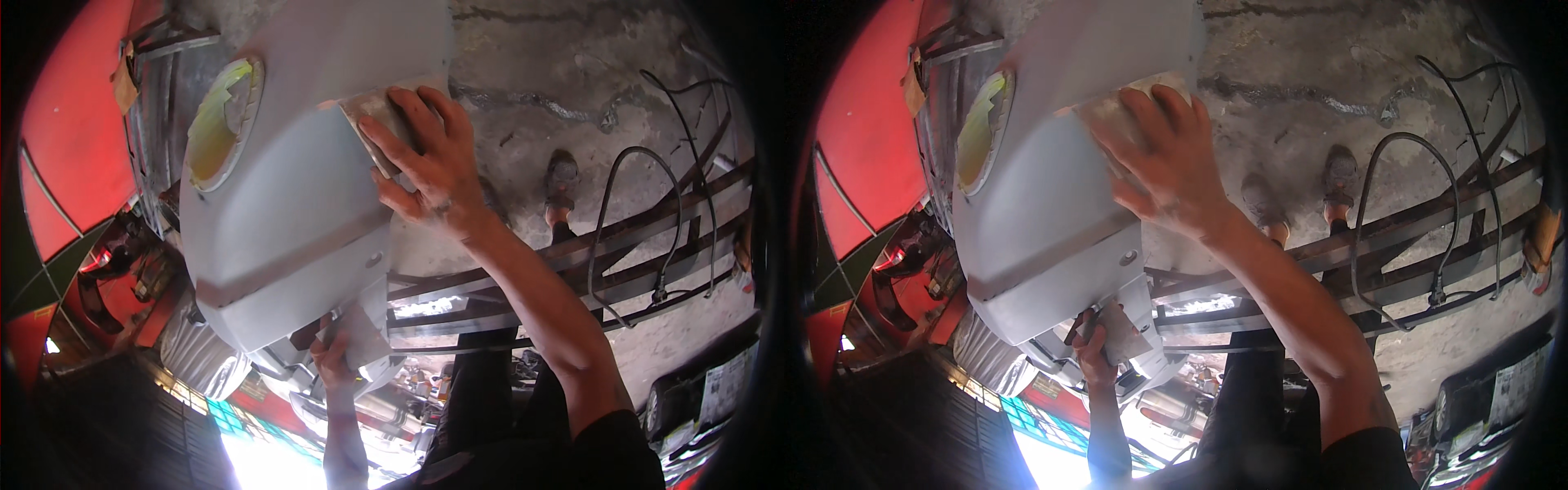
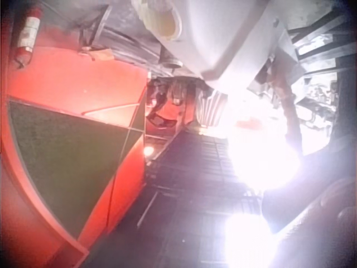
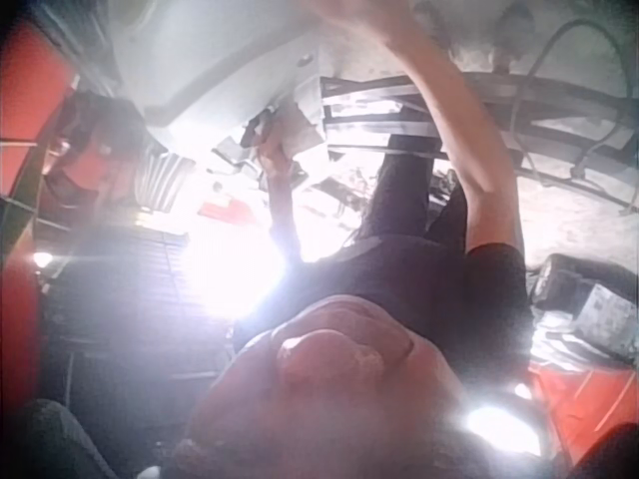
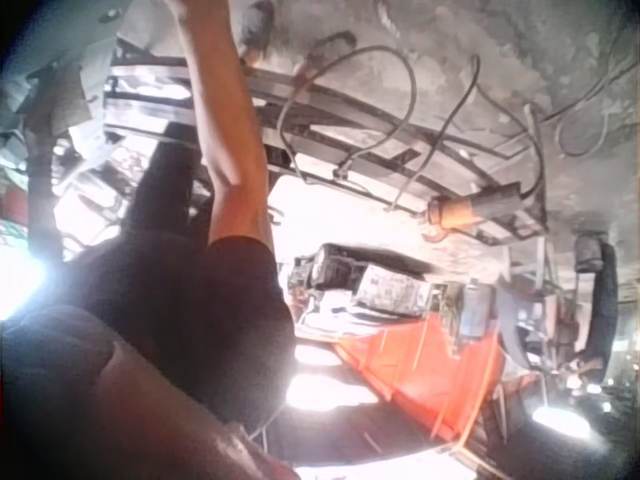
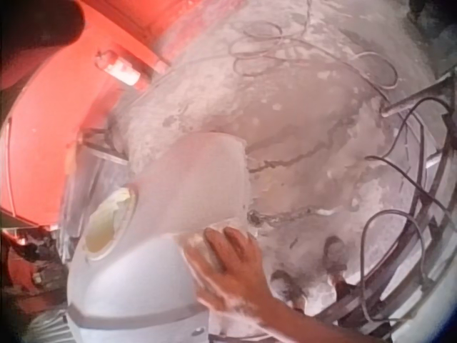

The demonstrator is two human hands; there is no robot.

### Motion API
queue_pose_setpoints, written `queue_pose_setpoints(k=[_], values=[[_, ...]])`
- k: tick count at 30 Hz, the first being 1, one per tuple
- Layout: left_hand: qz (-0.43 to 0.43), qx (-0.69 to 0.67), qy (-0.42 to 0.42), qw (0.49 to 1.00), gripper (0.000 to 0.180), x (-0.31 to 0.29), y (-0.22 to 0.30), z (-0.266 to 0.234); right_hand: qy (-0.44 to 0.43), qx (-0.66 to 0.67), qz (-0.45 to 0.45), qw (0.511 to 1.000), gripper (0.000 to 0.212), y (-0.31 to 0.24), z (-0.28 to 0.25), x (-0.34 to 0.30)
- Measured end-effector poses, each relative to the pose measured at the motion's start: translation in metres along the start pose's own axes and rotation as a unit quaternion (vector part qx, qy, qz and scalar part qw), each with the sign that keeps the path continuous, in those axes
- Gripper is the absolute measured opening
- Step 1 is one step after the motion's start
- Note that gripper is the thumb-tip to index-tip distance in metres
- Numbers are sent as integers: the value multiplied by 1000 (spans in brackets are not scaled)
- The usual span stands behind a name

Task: The person uses a sanding block to smooth the surface of a white car bumper. They apply a substance from a container onto the sanding block before working on the bumper, which is placed on a metal stand. The person sands various sections of the bumper, including the edges and the area around the headlight opening.

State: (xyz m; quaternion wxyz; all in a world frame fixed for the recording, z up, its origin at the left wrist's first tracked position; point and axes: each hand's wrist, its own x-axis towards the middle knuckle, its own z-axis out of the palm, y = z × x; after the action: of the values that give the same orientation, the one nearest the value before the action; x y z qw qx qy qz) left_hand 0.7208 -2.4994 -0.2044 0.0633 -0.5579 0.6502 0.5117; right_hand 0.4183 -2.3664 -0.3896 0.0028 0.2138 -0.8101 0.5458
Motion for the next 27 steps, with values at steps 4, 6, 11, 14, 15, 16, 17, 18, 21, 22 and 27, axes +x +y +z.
queue_pose_setpoints(k=[4, 6, 11, 14, 15, 16, 17, 18, 21, 22, 27], values=[[-2, 3, 1, 1000, 61, 0, 2, 2, -4, -12, -12, 1000, 69, 3, 3, 1], [-59, -103, 10, 993, 62, -2, 4, 3, -19, -12, -11, 1000, 69, 2, 1, -1], [-61, -120, 4, 991, 61, -3, 8, 7, -3, 3, -10, 1000, 70, 0, -2, -1], [-58, -126, 2, 990, 61, -3, 9, 8, 3, -1, -16, 1000, 70, 1, 2, 3], [-57, -133, -2, 990, 62, -3, 9, 8, 1, -8, -19, 1000, 70, 1, 3, 4], [-56, -126, 2, 990, 62, -3, 9, 8, -2, -11, -17, 1000, 70, 1, 4, 4], [-54, -123, 1, 991, 63, -3, 9, 8, -5, -15, -16, 1000, 70, 0, 4, 4], [-50, -125, -5, 991, 63, -2, 10, 8, -10, -19, -15, 1000, 70, 0, 4, 2], [-54, -128, -8, 990, 64, -1, 11, 9, -33, -16, -10, 999, 71, -1, 0, -3], [-54, -116, 0, 992, 64, -1, 12, 9, -31, -14, -8, 999, 70, 0, -2, -5], [-63, -123, -3, 990, 63, -3, 13, 11, 22, -10, -10, 1000, 70, 11, 2, -3]])
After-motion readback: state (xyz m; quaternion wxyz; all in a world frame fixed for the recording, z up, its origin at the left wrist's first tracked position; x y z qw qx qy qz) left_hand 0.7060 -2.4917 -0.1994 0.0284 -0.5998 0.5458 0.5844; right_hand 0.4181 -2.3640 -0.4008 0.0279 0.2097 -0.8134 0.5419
